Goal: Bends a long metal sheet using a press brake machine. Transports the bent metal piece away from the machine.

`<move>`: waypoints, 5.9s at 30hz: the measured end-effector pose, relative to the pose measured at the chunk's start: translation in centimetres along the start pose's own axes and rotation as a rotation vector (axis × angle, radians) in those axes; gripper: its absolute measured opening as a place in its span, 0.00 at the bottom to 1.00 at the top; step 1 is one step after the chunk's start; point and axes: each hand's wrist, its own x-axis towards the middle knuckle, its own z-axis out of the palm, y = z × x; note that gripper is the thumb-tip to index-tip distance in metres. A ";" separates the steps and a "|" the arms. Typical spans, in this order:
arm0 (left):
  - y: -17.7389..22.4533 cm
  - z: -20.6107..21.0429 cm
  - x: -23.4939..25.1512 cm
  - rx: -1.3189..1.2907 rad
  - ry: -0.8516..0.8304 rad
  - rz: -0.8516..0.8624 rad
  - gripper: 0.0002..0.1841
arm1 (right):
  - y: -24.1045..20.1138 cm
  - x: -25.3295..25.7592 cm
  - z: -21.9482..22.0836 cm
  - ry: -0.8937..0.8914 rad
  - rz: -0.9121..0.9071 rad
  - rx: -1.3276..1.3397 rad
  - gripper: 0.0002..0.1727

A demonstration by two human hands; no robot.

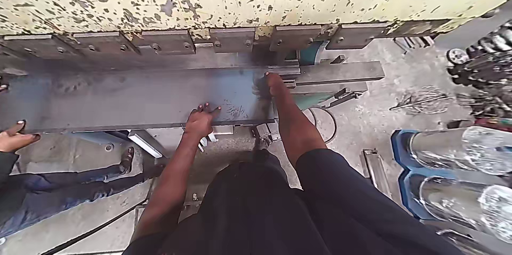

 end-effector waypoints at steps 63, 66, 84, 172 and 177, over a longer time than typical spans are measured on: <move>-0.1 -1.6 -0.7 -0.003 -0.008 0.010 0.50 | -1.1 -0.9 -0.6 -0.015 -0.040 0.029 0.25; 0.0 -1.8 -0.7 0.006 -0.012 0.006 0.50 | -1.4 -1.2 -0.7 -0.012 -0.047 0.024 0.24; 0.3 -1.9 -0.5 -0.032 0.001 0.023 0.51 | -1.2 -1.9 -1.9 -0.019 -0.059 -0.044 0.25; -0.8 -7.6 -3.0 -0.012 0.058 0.069 0.33 | 34.8 -26.3 -10.3 -0.147 0.568 -0.325 0.26; -0.9 -7.6 -2.9 -0.024 0.059 0.081 0.33 | 33.8 -26.0 -10.3 -0.135 0.549 -0.324 0.25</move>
